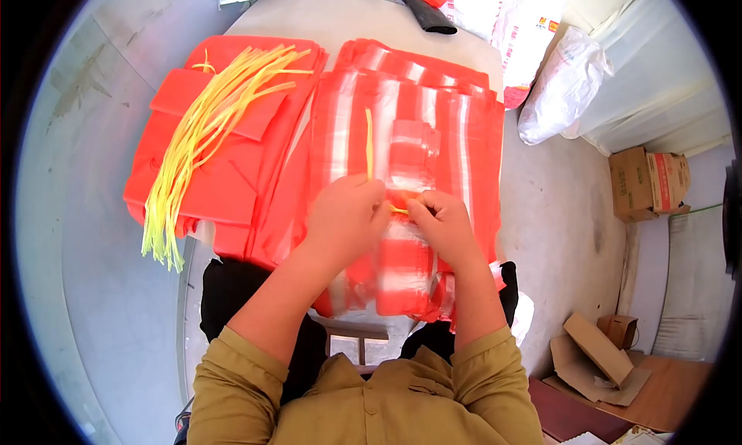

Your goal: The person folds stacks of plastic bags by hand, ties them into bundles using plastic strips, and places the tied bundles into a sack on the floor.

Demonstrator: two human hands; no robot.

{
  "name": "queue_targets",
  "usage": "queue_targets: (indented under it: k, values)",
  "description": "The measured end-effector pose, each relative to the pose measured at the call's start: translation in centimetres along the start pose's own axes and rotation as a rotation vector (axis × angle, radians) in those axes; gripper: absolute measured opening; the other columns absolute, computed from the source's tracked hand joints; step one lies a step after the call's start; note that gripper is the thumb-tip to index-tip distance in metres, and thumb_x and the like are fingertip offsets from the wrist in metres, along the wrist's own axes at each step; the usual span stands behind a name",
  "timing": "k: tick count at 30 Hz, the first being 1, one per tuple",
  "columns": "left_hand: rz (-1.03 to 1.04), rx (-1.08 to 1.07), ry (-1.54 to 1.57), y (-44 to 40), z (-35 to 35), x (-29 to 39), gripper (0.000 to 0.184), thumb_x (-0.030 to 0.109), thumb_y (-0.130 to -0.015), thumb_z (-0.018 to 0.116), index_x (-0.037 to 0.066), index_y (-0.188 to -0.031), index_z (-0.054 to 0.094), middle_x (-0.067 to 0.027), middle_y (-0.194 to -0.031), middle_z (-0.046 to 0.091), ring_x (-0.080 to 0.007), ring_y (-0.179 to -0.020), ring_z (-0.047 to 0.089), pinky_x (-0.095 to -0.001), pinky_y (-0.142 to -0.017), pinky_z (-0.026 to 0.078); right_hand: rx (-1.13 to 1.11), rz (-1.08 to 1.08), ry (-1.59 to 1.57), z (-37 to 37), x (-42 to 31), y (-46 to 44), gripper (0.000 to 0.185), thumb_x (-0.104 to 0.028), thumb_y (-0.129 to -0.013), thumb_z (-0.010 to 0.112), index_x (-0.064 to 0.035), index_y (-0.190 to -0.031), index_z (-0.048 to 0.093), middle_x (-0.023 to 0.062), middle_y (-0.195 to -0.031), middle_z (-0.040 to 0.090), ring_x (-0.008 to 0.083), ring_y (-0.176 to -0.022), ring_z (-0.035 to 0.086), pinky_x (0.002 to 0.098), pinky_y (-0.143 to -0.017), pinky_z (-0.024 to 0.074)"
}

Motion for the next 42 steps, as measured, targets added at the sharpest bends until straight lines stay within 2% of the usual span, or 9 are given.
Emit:
queue_targets:
  k: [2, 5, 8, 14, 23, 26, 32, 38, 42]
  values:
    - [0.056, -0.055, 0.260, -0.2, -0.5, 1.1, 0.013, 0.014, -0.087, 0.071, 0.004, -0.084, 0.064, -0.0141, -0.082, 0.061, -0.0345, -0.078, 0.063, -0.0451, -0.067, 0.051, -0.026, 0.006, 0.038, 0.3, -0.5, 0.2, 0.011, -0.007, -0.090, 0.069, 0.0009, -0.082, 0.066, -0.0015, -0.073, 0.060, 0.0054, -0.065, 0.050, 0.0248, -0.059, 0.0423]
    - [0.119, -0.129, 0.323, 0.4, 1.7, 1.4, 0.009, 0.011, -0.088, 0.071, 0.005, -0.090, 0.066, -0.0146, -0.088, 0.063, -0.0345, -0.081, 0.064, -0.0432, -0.071, 0.052, -0.068, -0.005, 0.184, 0.5, -1.0, 0.8, 0.012, -0.014, -0.089, 0.072, -0.0020, -0.092, 0.070, 0.0102, -0.083, 0.068, 0.0199, -0.076, 0.065, 0.0335, -0.071, 0.0523]
    - [0.236, -0.201, 0.258, 1.1, 2.4, 2.9, 0.016, 0.009, -0.089, 0.070, 0.007, -0.105, 0.069, -0.0136, -0.092, 0.066, -0.0338, -0.086, 0.066, -0.0410, -0.075, 0.053, -0.015, -0.007, 0.187, 0.6, -0.3, 1.2, 0.014, -0.013, -0.089, 0.073, -0.0038, -0.099, 0.070, 0.0114, -0.090, 0.070, 0.0227, -0.082, 0.068, 0.0348, -0.076, 0.0535]
    - [0.077, 0.091, 0.423, 0.6, -0.7, 3.7, 0.050, 0.009, -0.085, 0.074, 0.008, -0.134, 0.063, -0.0139, -0.102, 0.068, -0.0369, -0.104, 0.063, -0.0464, -0.090, 0.051, 0.017, -0.014, -0.046, 0.8, 1.4, 1.4, 0.014, -0.012, -0.093, 0.069, -0.0045, -0.105, 0.069, 0.0123, -0.095, 0.071, 0.0230, -0.086, 0.068, 0.0355, -0.077, 0.0535]
    - [0.246, 0.049, 0.069, 0.3, 1.6, 2.1, 0.019, 0.011, -0.077, 0.078, 0.005, -0.095, 0.072, -0.0072, -0.095, 0.070, -0.0317, -0.098, 0.060, -0.0432, -0.087, 0.048, -0.039, -0.268, 0.097, 0.4, -1.3, 2.0, 0.008, -0.010, -0.099, 0.064, -0.0024, -0.099, 0.065, 0.0105, -0.092, 0.066, 0.0197, -0.083, 0.064, 0.0332, -0.077, 0.0511]
    - [0.125, 0.014, 0.141, 0.2, 1.9, 1.1, 0.010, 0.012, -0.078, 0.078, 0.004, -0.081, 0.072, -0.0065, -0.085, 0.069, -0.0288, -0.093, 0.061, -0.0402, -0.082, 0.049, -0.041, 0.033, -0.382, 1.0, 0.8, 2.1, 0.007, -0.009, -0.097, 0.067, -0.0033, -0.096, 0.064, 0.0063, -0.089, 0.064, 0.0145, -0.081, 0.061, 0.0316, -0.075, 0.0500]
    - [-0.266, -0.136, 0.439, 0.6, 3.6, -1.1, 0.014, 0.014, -0.087, 0.074, 0.001, -0.082, 0.071, -0.0120, -0.078, 0.067, -0.0279, -0.078, 0.063, -0.0394, -0.071, 0.050, 0.009, -0.055, -0.047, 0.4, 0.5, 2.5, 0.015, -0.003, -0.088, 0.074, -0.0038, -0.101, 0.067, 0.0056, -0.087, 0.065, 0.0148, -0.078, 0.062, 0.0306, -0.070, 0.0511]
    - [-0.104, -0.125, 0.305, 0.4, 3.3, -0.1, 0.014, 0.013, -0.087, 0.074, 0.000, -0.085, 0.070, -0.0132, -0.077, 0.066, -0.0288, -0.076, 0.064, -0.0392, -0.068, 0.051, 0.257, -0.562, 0.323, 0.4, -4.4, 3.3, 0.029, 0.004, -0.078, 0.074, -0.0021, -0.106, 0.070, 0.0137, -0.093, 0.067, 0.0318, -0.082, 0.066, 0.0383, -0.074, 0.0553]
    - [-0.057, -0.169, 0.304, 0.6, 3.0, 0.5, 0.012, 0.011, -0.086, 0.075, 0.001, -0.088, 0.069, -0.0130, -0.078, 0.065, -0.0293, -0.077, 0.064, -0.0396, -0.068, 0.051, 0.265, -0.554, 0.338, 0.3, -4.6, 3.4, 0.026, 0.005, -0.079, 0.073, -0.0015, -0.104, 0.072, 0.0138, -0.095, 0.068, 0.0324, -0.087, 0.067, 0.0396, -0.077, 0.0559]
Point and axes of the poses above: each hand's wrist, its own y-axis away from the middle knuckle, its own z-axis out of the palm, x = y × z, the point moved 8 cm from there along -y, towards the middle knuckle
